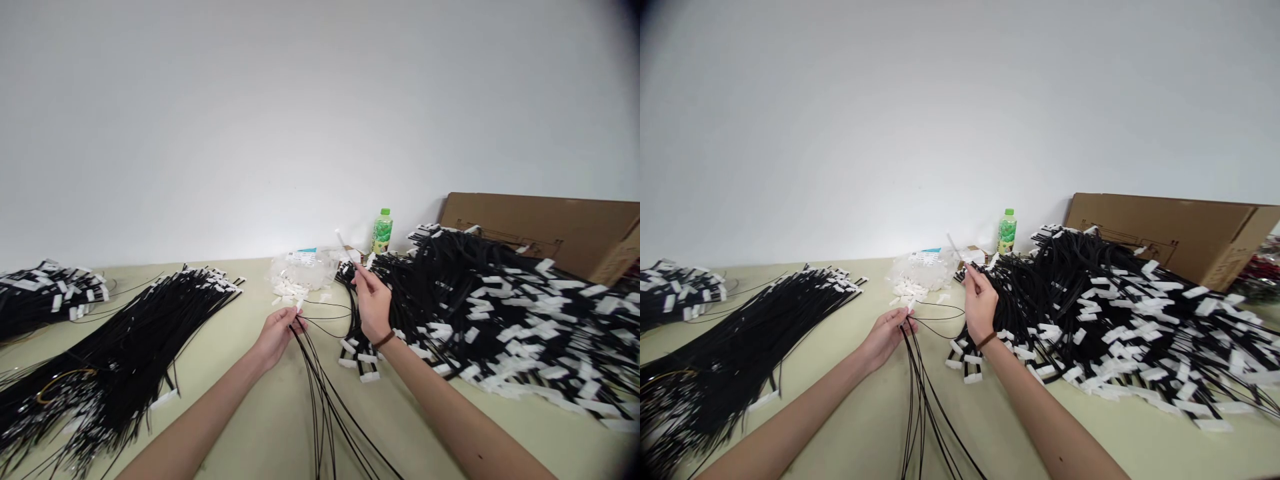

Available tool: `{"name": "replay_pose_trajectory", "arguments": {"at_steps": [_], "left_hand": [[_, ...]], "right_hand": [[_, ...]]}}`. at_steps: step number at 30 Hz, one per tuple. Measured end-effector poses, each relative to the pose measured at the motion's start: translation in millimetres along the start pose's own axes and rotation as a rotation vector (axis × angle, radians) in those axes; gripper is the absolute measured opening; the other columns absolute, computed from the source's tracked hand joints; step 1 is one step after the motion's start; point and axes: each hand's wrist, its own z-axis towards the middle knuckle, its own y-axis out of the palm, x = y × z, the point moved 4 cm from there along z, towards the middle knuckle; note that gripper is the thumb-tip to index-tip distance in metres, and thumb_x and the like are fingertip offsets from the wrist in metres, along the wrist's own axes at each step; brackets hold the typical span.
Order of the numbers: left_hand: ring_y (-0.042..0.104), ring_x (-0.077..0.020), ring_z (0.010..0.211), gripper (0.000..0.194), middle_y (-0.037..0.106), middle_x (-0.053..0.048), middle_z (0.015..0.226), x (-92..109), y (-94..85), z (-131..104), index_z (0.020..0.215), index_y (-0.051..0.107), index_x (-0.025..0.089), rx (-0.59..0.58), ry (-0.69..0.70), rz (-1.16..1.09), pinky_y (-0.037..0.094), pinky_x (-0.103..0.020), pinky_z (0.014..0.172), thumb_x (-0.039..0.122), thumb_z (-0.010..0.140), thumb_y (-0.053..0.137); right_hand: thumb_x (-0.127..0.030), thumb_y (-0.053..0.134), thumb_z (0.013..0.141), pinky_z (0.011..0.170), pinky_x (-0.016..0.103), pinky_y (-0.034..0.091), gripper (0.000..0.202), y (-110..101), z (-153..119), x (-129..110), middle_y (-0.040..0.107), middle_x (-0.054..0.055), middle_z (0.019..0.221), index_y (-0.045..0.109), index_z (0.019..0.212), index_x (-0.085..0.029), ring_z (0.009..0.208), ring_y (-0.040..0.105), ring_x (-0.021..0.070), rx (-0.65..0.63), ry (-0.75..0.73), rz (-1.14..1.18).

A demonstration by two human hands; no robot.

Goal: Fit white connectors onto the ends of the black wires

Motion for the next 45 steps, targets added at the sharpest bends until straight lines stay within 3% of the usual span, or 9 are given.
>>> {"name": "replay_pose_trajectory", "arguments": {"at_steps": [3,7,14,22,30,45], "left_hand": [[0.057,-0.0133,0.060,0.033,0.061,-0.002,0.060,-0.6,-0.6,0.6,0.074,0.060,0.011,0.005,0.007,0.006,0.042,-0.026,0.065,0.039,0.062,0.073],[0.056,-0.0126,0.060,0.032,0.060,-0.002,0.059,-1.5,-1.4,1.0,0.075,0.060,0.011,0.008,0.015,0.030,0.041,-0.025,0.063,0.039,0.065,0.071],[0.057,-0.0132,0.060,0.032,0.060,-0.002,0.058,-1.2,0.3,1.0,0.074,0.060,0.011,-0.002,0.014,0.041,0.040,-0.025,0.065,0.040,0.064,0.071],[0.056,-0.0130,0.060,0.031,0.060,-0.002,0.059,-0.3,1.0,-0.1,0.074,0.061,0.011,-0.008,0.014,0.045,0.041,-0.025,0.064,0.039,0.065,0.070],[0.057,-0.0137,0.061,0.032,0.059,-0.002,0.059,-1.7,-0.3,0.9,0.074,0.061,0.012,-0.003,0.011,0.043,0.041,-0.026,0.065,0.040,0.063,0.072],[0.055,-0.0131,0.060,0.031,0.059,-0.003,0.059,-0.3,1.3,-0.3,0.074,0.062,0.011,-0.026,0.025,0.052,0.039,-0.025,0.062,0.039,0.064,0.071]], "right_hand": [[-0.035,0.055,0.079,0.061,0.024,0.042,0.025,7.2,-7.9,-8.6,0.061,0.004,0.074,0.068,0.085,-0.015,0.067,0.054,0.0138,-0.119,-0.085,-0.056],[-0.032,0.055,0.080,0.057,0.023,0.040,0.022,14.5,-18.0,-20.0,0.058,0.002,0.066,0.062,0.070,-0.014,0.061,0.052,0.0131,-0.211,-0.141,-0.137],[-0.026,0.047,0.086,0.056,0.023,0.037,0.019,19.3,-24.5,-25.6,0.056,0.002,0.069,0.058,0.073,-0.016,0.063,0.050,0.0130,-0.268,-0.283,-0.265],[-0.023,0.049,0.085,0.055,0.023,0.036,0.017,22.5,-27.9,-30.3,0.055,0.002,0.068,0.060,0.075,-0.017,0.061,0.049,0.0130,-0.330,-0.324,-0.251],[-0.021,0.046,0.086,0.052,0.023,0.034,0.022,22.8,-28.8,-31.3,0.050,0.001,0.065,0.067,0.090,-0.016,0.055,0.044,0.0111,-0.343,-0.345,-0.256],[-0.021,0.051,0.083,0.054,0.022,0.033,0.017,24.8,-32.9,-35.6,0.049,-0.001,0.059,0.062,0.070,-0.017,0.054,0.044,0.0106,-0.376,-0.404,-0.322]]}}
